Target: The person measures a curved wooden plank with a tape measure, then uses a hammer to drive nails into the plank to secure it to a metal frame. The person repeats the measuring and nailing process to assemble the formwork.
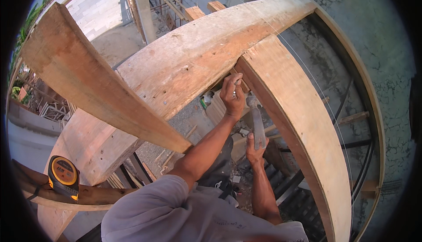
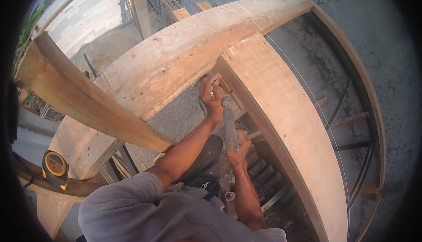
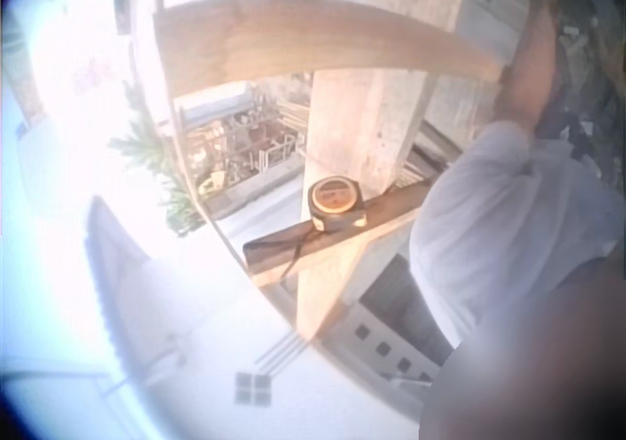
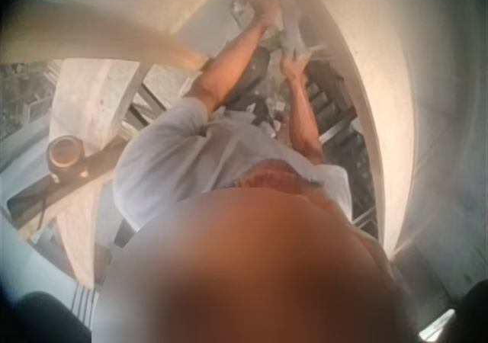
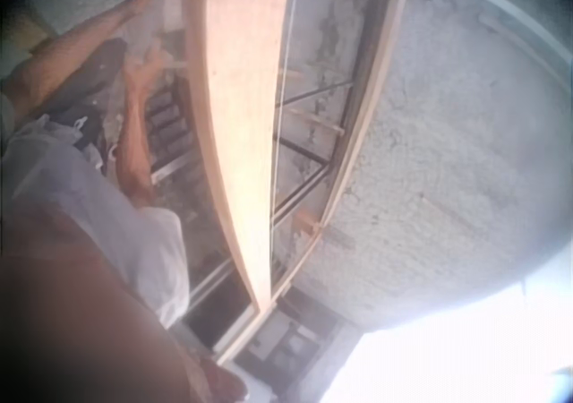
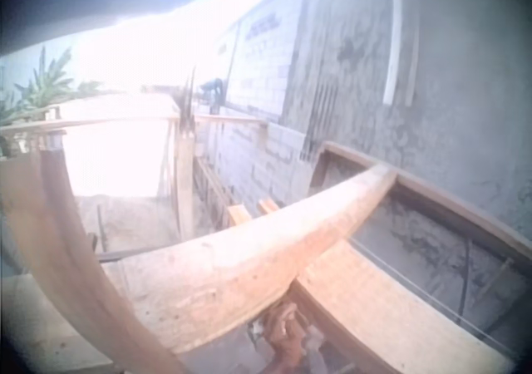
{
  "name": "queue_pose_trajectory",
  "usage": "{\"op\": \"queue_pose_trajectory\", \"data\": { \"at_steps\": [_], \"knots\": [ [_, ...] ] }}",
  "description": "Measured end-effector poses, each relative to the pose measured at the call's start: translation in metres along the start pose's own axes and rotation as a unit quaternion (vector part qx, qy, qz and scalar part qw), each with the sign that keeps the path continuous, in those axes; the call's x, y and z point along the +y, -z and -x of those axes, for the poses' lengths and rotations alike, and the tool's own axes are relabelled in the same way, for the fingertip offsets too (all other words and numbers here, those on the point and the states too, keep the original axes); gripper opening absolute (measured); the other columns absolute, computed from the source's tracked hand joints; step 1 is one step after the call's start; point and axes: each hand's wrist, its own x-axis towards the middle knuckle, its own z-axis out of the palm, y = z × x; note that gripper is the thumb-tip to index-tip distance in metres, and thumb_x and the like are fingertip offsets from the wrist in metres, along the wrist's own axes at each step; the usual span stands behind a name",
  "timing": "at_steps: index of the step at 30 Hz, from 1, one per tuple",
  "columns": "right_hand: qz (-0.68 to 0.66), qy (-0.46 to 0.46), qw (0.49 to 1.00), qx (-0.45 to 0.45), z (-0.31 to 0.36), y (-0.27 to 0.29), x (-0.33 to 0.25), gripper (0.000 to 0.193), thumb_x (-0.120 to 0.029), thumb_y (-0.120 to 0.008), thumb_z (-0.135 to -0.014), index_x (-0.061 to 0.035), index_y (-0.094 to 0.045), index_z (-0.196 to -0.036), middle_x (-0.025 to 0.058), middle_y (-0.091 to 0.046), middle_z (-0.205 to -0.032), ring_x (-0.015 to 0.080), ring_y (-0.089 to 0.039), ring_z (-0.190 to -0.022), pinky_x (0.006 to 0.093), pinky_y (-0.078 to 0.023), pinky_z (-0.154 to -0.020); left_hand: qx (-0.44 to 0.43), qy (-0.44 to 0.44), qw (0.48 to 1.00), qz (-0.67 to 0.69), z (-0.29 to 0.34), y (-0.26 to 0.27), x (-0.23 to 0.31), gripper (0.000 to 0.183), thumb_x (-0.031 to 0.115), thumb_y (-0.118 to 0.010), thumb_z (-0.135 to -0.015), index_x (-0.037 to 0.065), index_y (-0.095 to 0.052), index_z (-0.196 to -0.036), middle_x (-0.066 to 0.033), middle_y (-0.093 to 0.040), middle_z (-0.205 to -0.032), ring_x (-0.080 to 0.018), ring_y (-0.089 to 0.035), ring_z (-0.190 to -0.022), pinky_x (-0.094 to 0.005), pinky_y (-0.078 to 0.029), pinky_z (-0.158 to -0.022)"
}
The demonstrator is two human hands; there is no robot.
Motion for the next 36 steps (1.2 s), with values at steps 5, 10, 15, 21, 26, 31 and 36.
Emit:
{"op": "queue_pose_trajectory", "data": {
  "at_steps": [5,10,15,21,26,31,36],
  "knots": [
    [0.027,0.016,0.999,-0.016,-0.006,-0.005,-0.014,0.027,-0.027,-0.063,-0.085,-0.0011,-0.057,-0.082,0.0099,-0.055,-0.061,0.018,-0.055,-0.053,0.033,-0.042,-0.053,-0.043,-0.05,0.998,-0.023,-0.005,0.01,0.001,0.027,-0.008,-0.056,-0.088,0.005,-0.063,-0.111,-0.0125,-0.065,-0.103,-0.0278,-0.067,-0.089,-0.0372,-0.055,-0.068],
    [0.019,0.105,0.994,-0.002,-0.019,-0.007,-0.018,0.027,-0.027,-0.065,-0.087,-0.0014,-0.057,-0.084,0.0135,-0.057,-0.064,0.0252,-0.059,-0.055,0.0367,-0.045,-0.055,-0.057,-0.105,0.992,-0.041,-0.004,0.007,-0.004,0.033,-0.009,-0.061,-0.082,0.005,-0.063,-0.111,-0.0125,-0.065,-0.102,-0.0271,-0.067,-0.088,-0.036,-0.055,-0.069],
    [0.106,0.052,0.993,0.014,-0.031,-0.015,-0.011,0.035,-0.034,-0.064,-0.09,-0.0005,-0.057,-0.083,0.0164,-0.057,-0.064,0.0299,-0.059,-0.055,0.0384,-0.046,-0.054,-0.054,-0.084,0.995,-0.023,-0.003,0.005,-0.008,0.029,-0.009,-0.059,-0.082,0.004,-0.064,-0.108,-0.0127,-0.066,-0.101,-0.0263,-0.067,-0.086,-0.0354,-0.054,-0.069],
    [0.053,0.15,0.987,-0.003,-0.034,-0.012,-0.006,0.04,-0.04,-0.063,-0.089,-0.0007,-0.056,-0.08,0.0157,-0.054,-0.059,0.028,-0.055,-0.05,0.0396,-0.043,-0.05,-0.017,-0.106,0.994,-0.037,-0.002,-0.001,-0.013,0.028,-0.006,-0.059,-0.085,0.006,-0.065,-0.109,-0.0119,-0.066,-0.101,-0.0227,-0.067,-0.083,-0.0331,-0.054,-0.067],
    [0.073,0.118,0.99,0.02,-0.039,-0.02,-0.003,0.045,-0.045,-0.061,-0.089,-0.0025,-0.054,-0.076,0.0125,-0.051,-0.056,0.025,-0.051,-0.047,0.037,-0.041,-0.047,-0.04,-0.102,0.993,-0.053,-0.003,0.001,-0.013,0.03,-0.008,-0.057,-0.084,0.006,-0.065,-0.11,-0.0116,-0.066,-0.1,-0.0223,-0.067,-0.082,-0.0331,-0.055,-0.068],
    [0.03,0.176,0.984,0.026,-0.042,-0.021,0.003,0.052,-0.052,-0.06,-0.089,-0.003,-0.053,-0.074,0.0113,-0.048,-0.055,0.0235,-0.051,-0.046,0.0359,-0.04,-0.047,-0.033,-0.114,0.99,-0.079,-0.004,0.002,-0.012,0.032,-0.01,-0.055,-0.083,0.005,-0.066,-0.109,-0.0125,-0.066,-0.097,-0.0245,-0.068,-0.081,-0.0337,-0.056,-0.068],
    [0.019,0.157,0.987,0.022,-0.04,-0.021,0.009,0.054,-0.055,-0.058,-0.09,-0.0028,-0.053,-0.074,0.0124,-0.049,-0.056,0.026,-0.052,-0.048,0.0372,-0.041,-0.048,-0.044,-0.112,0.991,-0.065,-0.004,0.0,-0.011,0.028,-0.007,-0.052,-0.087,0.005,-0.066,-0.108,-0.011,-0.064,-0.096,-0.0228,-0.064,-0.079,-0.0325,-0.052,-0.067]
  ]
}}
